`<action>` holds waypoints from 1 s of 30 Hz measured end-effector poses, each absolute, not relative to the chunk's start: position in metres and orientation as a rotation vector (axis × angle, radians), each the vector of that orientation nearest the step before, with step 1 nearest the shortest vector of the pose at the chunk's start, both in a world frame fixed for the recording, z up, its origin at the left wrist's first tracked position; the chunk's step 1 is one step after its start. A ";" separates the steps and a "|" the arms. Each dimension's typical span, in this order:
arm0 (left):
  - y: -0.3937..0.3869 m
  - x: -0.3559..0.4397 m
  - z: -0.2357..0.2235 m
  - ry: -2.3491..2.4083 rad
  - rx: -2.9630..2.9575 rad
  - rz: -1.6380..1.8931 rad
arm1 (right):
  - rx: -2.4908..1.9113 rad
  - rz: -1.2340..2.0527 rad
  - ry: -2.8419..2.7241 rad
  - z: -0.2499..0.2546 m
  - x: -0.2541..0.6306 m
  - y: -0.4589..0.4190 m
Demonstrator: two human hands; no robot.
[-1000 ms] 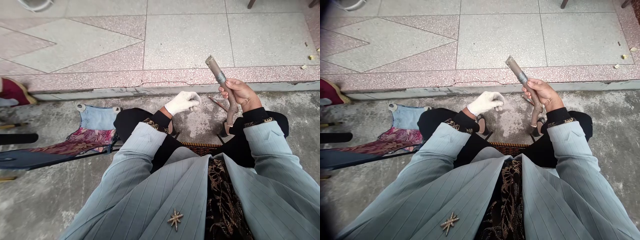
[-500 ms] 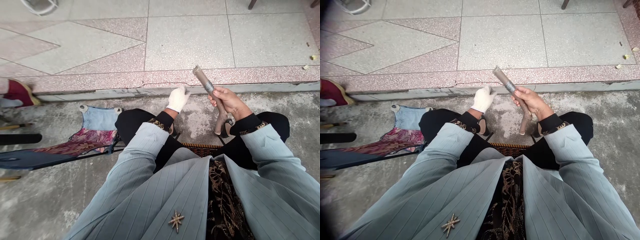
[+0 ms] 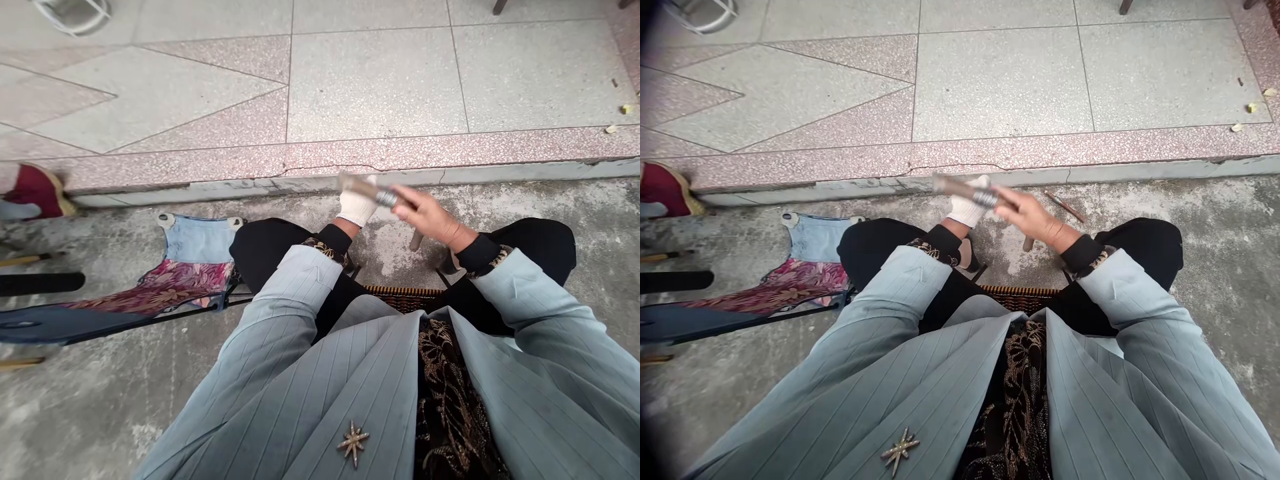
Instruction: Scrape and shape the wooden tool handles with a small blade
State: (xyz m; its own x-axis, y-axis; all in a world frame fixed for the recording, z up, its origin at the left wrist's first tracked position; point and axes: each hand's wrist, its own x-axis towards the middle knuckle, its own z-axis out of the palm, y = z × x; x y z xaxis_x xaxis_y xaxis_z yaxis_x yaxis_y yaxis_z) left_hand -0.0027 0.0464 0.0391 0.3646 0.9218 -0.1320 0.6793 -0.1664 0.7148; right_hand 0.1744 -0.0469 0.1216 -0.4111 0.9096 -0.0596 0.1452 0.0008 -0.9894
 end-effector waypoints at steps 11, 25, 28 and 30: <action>0.026 0.001 0.057 1.248 2.074 0.471 | -1.156 1.318 -0.872 0.105 0.244 0.005; 0.020 -0.001 0.063 1.062 1.724 0.459 | -1.179 1.433 -0.892 0.097 0.247 0.007; 0.018 0.000 0.063 0.891 1.419 0.490 | -1.185 1.417 -0.868 0.097 0.246 0.006; 0.017 0.000 0.063 0.787 1.272 0.509 | -1.182 1.413 -0.856 0.097 0.245 0.006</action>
